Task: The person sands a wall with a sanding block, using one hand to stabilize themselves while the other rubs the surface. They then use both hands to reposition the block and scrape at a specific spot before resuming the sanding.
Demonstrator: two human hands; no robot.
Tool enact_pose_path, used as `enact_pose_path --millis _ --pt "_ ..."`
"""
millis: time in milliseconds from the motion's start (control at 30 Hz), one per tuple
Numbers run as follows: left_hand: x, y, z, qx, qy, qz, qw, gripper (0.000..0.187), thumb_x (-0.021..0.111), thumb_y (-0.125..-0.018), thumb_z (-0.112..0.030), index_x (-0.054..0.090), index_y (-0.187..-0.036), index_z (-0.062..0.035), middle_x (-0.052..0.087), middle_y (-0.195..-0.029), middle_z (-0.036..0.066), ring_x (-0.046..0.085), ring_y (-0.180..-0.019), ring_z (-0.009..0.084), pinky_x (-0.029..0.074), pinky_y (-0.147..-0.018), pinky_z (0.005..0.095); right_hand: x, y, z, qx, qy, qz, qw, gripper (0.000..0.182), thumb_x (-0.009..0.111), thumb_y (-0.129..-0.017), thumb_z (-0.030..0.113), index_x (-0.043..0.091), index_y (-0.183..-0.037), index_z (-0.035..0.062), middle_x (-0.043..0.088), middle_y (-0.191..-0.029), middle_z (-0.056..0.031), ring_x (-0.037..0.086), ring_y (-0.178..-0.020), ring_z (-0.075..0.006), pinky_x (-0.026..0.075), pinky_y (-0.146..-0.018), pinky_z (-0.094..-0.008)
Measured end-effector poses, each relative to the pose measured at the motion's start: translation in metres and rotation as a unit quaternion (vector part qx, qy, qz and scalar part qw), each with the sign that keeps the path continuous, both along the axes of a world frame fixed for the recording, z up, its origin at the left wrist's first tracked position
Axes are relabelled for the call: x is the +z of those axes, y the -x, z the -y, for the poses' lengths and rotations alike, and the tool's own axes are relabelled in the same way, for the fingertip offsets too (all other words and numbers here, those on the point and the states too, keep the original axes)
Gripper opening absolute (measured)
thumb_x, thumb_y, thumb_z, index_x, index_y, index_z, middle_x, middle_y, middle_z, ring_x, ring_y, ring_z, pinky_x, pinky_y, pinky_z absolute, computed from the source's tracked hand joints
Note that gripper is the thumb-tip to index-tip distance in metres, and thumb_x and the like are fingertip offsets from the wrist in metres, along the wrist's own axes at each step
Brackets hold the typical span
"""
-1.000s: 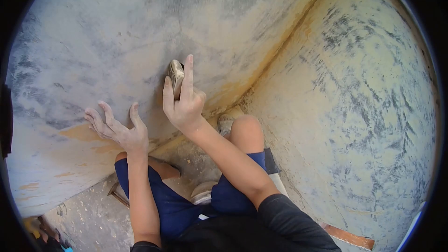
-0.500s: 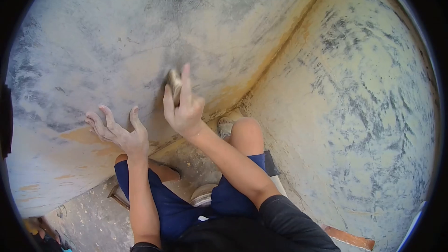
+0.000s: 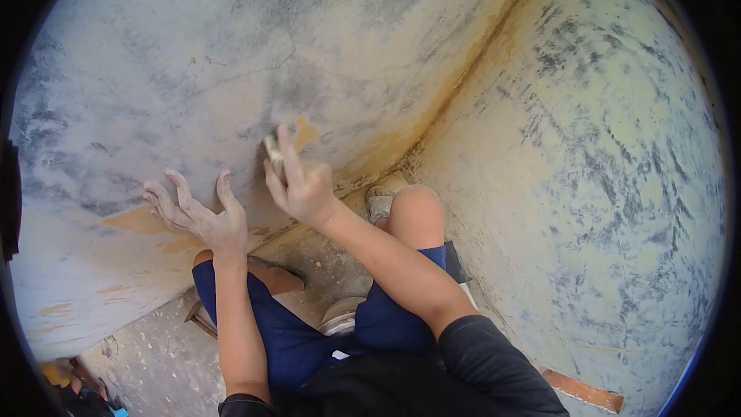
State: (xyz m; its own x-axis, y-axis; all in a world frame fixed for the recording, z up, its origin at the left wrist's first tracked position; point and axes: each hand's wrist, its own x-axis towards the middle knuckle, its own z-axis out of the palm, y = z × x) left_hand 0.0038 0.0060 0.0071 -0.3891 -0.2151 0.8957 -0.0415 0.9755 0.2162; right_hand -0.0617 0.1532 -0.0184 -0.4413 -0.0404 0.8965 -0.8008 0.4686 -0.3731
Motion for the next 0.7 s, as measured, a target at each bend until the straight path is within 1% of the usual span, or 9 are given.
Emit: enact_pose_path --millis 100,200,267,300,367,467,533,567,700 --pt "0.007 -0.001 -0.005 0.011 0.0 -0.027 1.0 0.068 0.075 -0.088 -0.023 0.044 -0.146 -0.006 0.027 -0.156 0.019 0.021 -0.147 0.0377 0.016 -0.118 0.0562 0.002 -0.013 0.003 0.059 -0.037 0.0 0.998 0.062 0.067 -0.086 0.002 0.04 -0.137 -0.0207 0.049 -0.05 -0.0045 0.049 -0.038 -0.0158 0.039 -0.04 -0.0305" --pt "0.006 -0.011 -0.01 -0.032 0.029 -0.084 0.996 0.051 0.072 -0.09 -0.018 0.055 -0.136 -0.0037 0.051 -0.139 0.018 0.046 -0.13 0.0348 0.035 -0.11 0.0477 0.004 -0.023 -0.005 0.089 -0.027 0.085 0.992 0.063 0.068 -0.087 0.006 0.041 -0.139 -0.0166 0.055 -0.055 -0.0087 0.054 -0.042 -0.0189 0.04 -0.041 -0.0321" --pt "-0.001 -0.018 -0.016 -0.221 -0.065 0.02 0.973 0.041 0.069 -0.093 -0.015 0.058 -0.129 -0.0008 0.064 -0.117 0.016 0.061 -0.103 0.0285 0.048 -0.093 0.0384 0.005 -0.023 -0.013 0.077 0.052 0.136 0.986 0.064 0.063 -0.092 0.012 0.034 -0.143 -0.0147 0.066 -0.076 -0.0146 0.058 -0.045 -0.0188 0.045 -0.044 -0.0303" --pt "0.0 -0.02 -0.024 -0.221 -0.062 0.023 0.973 0.041 0.069 -0.093 -0.015 0.058 -0.129 -0.0008 0.064 -0.117 0.016 0.061 -0.103 0.0285 0.048 -0.093 0.0384 0.005 -0.023 -0.018 0.073 0.089 0.161 0.98 0.065 0.061 -0.095 0.015 0.031 -0.146 -0.0137 0.071 -0.087 -0.0175 0.059 -0.046 -0.0188 0.048 -0.045 -0.0293" --pt "0.001 -0.022 -0.046 -0.3 -0.306 0.169 0.888 0.034 0.063 -0.098 -0.018 0.059 -0.126 0.0017 0.067 -0.104 0.013 0.063 -0.089 0.0206 0.052 -0.08 0.0308 0.004 -0.023 -0.031 0.063 0.099 0.198 0.973 0.065 0.055 -0.101 0.022 0.026 -0.149 -0.011 0.071 -0.102 -0.0204 0.065 -0.058 -0.0184 0.053 -0.054 -0.0281" --pt "-0.008 -0.019 -0.061 -0.395 -0.58 0.283 0.654 0.036 0.061 -0.1 -0.029 0.065 -0.116 0.0037 0.067 -0.1 0.007 0.06 -0.079 0.0106 0.048 -0.069 0.0246 0.01 -0.024 -0.046 0.05 0.166 0.228 0.958 0.063 0.049 -0.104 0.027 0.026 -0.149 -0.0094 0.069 -0.103 -0.0185 0.066 -0.071 -0.0178 0.054 -0.065 -0.0285" --pt "-0.001 -0.017 -0.067 -0.422 -0.604 0.31 0.601 0.036 0.057 -0.103 -0.027 0.064 -0.118 0.0043 0.066 -0.095 0.006 0.057 -0.077 0.0091 0.046 -0.067 0.0235 0.015 -0.031 -0.055 0.143 0.258 0.341 0.893 0.061 0.048 -0.105 0.021 0.022 -0.152 -0.0088 0.054 -0.129 -0.0136 0.053 -0.111 -0.0146 0.043 -0.096 -0.0276" --pt "0.0 -0.016 -0.07 -0.448 -0.625 0.336 0.543 0.036 0.052 -0.105 -0.026 0.062 -0.12 0.0049 0.066 -0.09 0.005 0.055 -0.074 0.0076 0.045 -0.066 0.0223 0.014 -0.033 -0.057 0.143 0.258 0.341 0.893 0.061 0.048 -0.105 0.021 0.022 -0.152 -0.0088 0.054 -0.129 -0.0136 0.053 -0.111 -0.0146 0.043 -0.096 -0.0276" --pt "-0.011 -0.011 -0.076 -0.461 -0.612 0.389 0.511 0.031 0.057 -0.103 -0.027 0.065 -0.11 0.0022 0.066 -0.086 0.003 0.056 -0.073 0.0072 0.045 -0.065 0.0216 0.003 -0.032 -0.065 0.148 0.257 0.337 0.894 0.057 0.047 -0.105 0.023 0.026 -0.15 -0.0057 0.057 -0.118 -0.0121 0.056 -0.098 -0.0135 0.047 -0.086 -0.0275"
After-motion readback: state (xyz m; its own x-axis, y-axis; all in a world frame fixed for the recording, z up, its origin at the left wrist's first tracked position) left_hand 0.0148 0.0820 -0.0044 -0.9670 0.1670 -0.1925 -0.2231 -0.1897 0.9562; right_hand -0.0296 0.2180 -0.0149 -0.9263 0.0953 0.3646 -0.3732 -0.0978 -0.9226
